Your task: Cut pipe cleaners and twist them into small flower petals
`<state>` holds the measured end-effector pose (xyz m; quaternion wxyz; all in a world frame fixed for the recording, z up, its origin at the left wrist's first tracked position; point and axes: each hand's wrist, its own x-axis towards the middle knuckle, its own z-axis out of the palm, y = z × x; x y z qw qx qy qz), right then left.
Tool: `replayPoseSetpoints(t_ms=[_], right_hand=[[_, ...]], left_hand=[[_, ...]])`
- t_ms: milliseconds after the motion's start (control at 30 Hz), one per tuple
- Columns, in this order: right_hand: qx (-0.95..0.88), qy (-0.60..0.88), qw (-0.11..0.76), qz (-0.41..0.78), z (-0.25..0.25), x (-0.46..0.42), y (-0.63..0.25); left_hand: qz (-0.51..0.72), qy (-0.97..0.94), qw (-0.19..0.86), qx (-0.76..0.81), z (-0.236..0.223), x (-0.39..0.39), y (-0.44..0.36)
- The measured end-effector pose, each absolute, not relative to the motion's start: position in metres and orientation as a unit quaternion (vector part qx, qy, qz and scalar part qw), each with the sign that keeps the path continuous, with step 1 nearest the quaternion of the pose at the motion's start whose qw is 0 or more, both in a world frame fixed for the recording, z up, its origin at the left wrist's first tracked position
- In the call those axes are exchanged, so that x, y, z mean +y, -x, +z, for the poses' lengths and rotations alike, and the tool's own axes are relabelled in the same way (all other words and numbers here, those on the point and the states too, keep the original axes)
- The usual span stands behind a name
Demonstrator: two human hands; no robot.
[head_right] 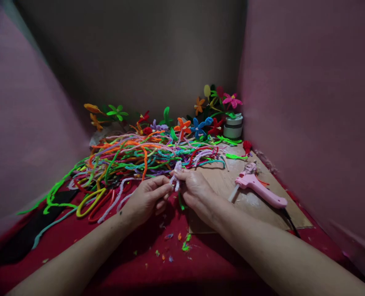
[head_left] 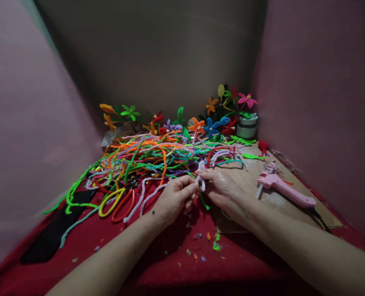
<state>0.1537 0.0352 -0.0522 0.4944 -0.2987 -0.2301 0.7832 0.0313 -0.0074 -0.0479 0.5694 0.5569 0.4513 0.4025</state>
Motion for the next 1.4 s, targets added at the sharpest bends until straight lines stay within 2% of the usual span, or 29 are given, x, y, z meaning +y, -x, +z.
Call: replayPoseSetpoints(t_ms=[67, 167, 233, 367, 433, 567, 633, 767, 1000, 1100, 1267, 1333, 1400], right_hand=[[-0.219, 0.306, 0.493, 0.784, -0.050, 0.034, -0.154], [-0.207, 0.316, 0.492, 0.785, -0.047, 0.032, -0.154], [-0.202, 0.321, 0.493, 0.783, -0.047, 0.033, -0.155], [-0.188, 0.332, 0.510, 0.771, -0.047, 0.041, -0.160], [-0.183, 0.333, 0.524, 0.762, -0.047, 0.046, -0.162], [-0.187, 0.320, 0.517, 0.771, -0.048, 0.048, -0.164], [-0.189, 0.315, 0.508, 0.779, -0.048, 0.046, -0.163], [-0.187, 0.309, 0.497, 0.789, -0.049, 0.042, -0.161], [-0.179, 0.304, 0.473, 0.807, -0.056, 0.038, -0.156], [-0.177, 0.308, 0.438, 0.826, -0.060, 0.036, -0.154], [-0.174, 0.321, 0.390, 0.845, -0.061, 0.035, -0.157], [-0.176, 0.318, 0.391, 0.846, -0.060, 0.034, -0.157], [-0.189, 0.303, 0.412, 0.838, -0.059, 0.034, -0.156]], left_hand=[[0.410, -0.582, 0.529, 0.463, -0.050, -0.009, -0.033], [0.412, -0.660, 0.396, 0.488, -0.052, -0.013, -0.036], [0.407, -0.685, 0.352, 0.492, -0.053, -0.016, -0.038], [0.378, -0.665, 0.432, 0.478, -0.054, -0.022, -0.040], [0.381, -0.676, 0.422, 0.469, -0.052, -0.022, -0.036], [0.470, -0.679, 0.293, 0.482, -0.047, -0.008, -0.020], [0.484, -0.723, 0.225, 0.439, -0.048, 0.000, -0.013], [0.431, -0.829, 0.110, 0.339, -0.054, 0.006, -0.011], [0.376, -0.877, -0.052, 0.294, -0.056, 0.001, -0.012], [0.301, -0.908, -0.084, 0.278, -0.050, -0.001, -0.012], [0.185, -0.958, -0.172, 0.133, -0.036, -0.003, -0.013], [0.182, -0.959, -0.160, 0.145, -0.035, -0.001, -0.012], [0.205, -0.956, -0.094, 0.188, -0.037, 0.002, -0.009]])
